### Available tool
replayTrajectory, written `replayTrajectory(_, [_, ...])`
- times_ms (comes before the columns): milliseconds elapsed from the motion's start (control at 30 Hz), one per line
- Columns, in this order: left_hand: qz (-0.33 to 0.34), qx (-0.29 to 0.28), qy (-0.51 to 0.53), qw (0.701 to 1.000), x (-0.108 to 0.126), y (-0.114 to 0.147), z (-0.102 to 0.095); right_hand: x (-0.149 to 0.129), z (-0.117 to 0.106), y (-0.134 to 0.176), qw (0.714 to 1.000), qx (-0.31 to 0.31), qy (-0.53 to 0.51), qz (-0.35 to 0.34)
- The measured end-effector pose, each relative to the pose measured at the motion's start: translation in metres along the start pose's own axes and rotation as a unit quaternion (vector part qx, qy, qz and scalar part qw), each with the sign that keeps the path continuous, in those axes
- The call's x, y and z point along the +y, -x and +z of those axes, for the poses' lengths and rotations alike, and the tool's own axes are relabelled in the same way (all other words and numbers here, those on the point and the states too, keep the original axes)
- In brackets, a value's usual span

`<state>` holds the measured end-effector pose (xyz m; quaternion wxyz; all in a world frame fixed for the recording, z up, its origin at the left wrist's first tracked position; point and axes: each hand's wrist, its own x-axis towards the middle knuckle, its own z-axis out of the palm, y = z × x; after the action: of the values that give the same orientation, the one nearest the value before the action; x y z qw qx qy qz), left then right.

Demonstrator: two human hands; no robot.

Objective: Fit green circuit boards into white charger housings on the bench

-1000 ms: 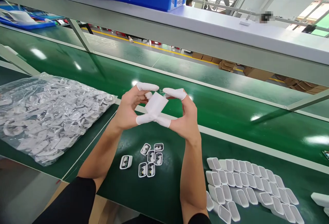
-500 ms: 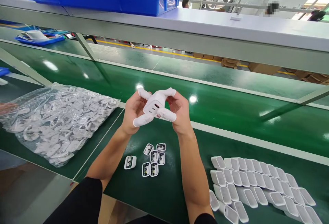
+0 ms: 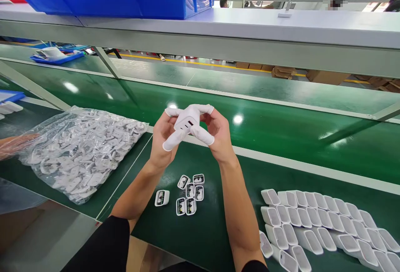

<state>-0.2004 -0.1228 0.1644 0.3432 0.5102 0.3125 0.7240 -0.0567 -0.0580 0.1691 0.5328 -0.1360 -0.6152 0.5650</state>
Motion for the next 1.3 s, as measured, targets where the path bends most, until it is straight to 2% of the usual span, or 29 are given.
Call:
replayTrajectory(133, [-0.038, -0.002, 0.023, 0.999, -0.004, 0.002, -0.001, 0.002, -0.001, 0.001, 1.0, -0.004, 0.018, -0.003])
replayTrajectory(233, [-0.038, 0.009, 0.031, 0.999, -0.006, 0.003, -0.001, 0.001, 0.0, 0.001, 0.999, 0.011, 0.039, -0.005])
replayTrajectory(600, [0.045, 0.042, -0.014, 0.998, -0.007, 0.006, 0.004, -0.001, 0.006, 0.003, 0.999, 0.007, 0.029, -0.021])
replayTrajectory(767, [0.059, 0.069, -0.048, 0.995, -0.004, 0.005, 0.006, -0.001, 0.013, 0.003, 1.0, 0.016, 0.013, -0.022])
replayTrajectory(933, [0.072, 0.057, -0.009, 0.996, -0.006, 0.009, 0.009, -0.002, 0.014, 0.006, 1.0, 0.013, 0.0, 0.003])
replayTrajectory(1000, [0.059, 0.053, 0.012, 0.997, -0.006, 0.011, 0.011, -0.001, 0.012, 0.008, 1.0, 0.015, -0.014, 0.018])
replayTrajectory(1167, [-0.009, 0.005, 0.05, 0.999, -0.007, 0.013, 0.009, 0.001, 0.009, 0.008, 1.0, 0.018, -0.013, 0.003])
replayTrajectory(1300, [-0.019, 0.003, 0.059, 0.998, -0.006, 0.012, 0.009, -0.001, 0.008, 0.007, 1.0, 0.014, 0.009, 0.005])
